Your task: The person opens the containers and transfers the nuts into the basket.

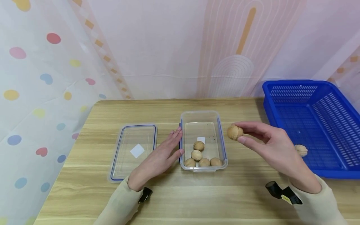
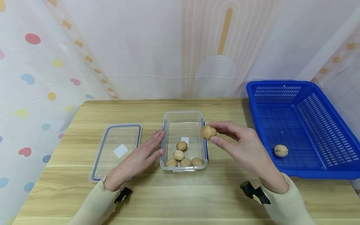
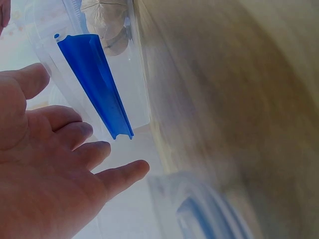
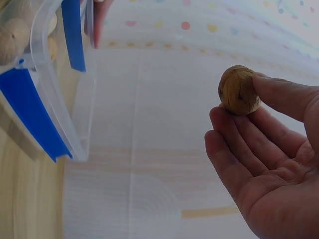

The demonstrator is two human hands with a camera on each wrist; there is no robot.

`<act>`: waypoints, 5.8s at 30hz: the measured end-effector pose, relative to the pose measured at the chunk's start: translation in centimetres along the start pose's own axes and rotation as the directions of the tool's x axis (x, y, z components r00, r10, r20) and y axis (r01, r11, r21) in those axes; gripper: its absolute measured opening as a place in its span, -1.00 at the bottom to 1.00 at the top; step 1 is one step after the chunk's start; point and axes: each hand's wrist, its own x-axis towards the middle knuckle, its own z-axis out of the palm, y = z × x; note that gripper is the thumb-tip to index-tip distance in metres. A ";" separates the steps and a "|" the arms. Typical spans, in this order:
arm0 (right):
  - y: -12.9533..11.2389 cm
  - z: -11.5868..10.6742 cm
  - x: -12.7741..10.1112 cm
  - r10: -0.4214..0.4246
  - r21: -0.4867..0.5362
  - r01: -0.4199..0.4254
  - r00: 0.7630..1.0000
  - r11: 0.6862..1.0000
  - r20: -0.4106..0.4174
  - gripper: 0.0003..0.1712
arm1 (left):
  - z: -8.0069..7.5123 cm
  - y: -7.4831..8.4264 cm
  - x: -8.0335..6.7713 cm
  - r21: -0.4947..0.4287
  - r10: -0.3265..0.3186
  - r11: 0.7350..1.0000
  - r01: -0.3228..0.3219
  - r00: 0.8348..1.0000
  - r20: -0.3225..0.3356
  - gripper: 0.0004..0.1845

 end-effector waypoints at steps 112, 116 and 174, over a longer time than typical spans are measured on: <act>18.3 -15.0 6.3 0.415 -0.465 -0.231 0.843 0.854 0.342 -0.43 | 0.5 -0.1 -0.8 0.017 0.006 1.000 -0.006 1.000 -0.021 -0.26; 18.3 -15.0 6.3 0.423 -0.459 -0.243 0.839 0.855 0.343 -0.43 | 0.5 -0.1 -0.8 0.015 0.015 1.000 -0.014 0.999 -0.031 -0.27; 5.8 -12.8 -0.1 0.156 -0.318 -0.215 0.967 0.923 -0.201 -0.53 | 0.1 0.6 -0.2 0.000 -0.006 1.000 0.006 1.000 -0.007 -0.27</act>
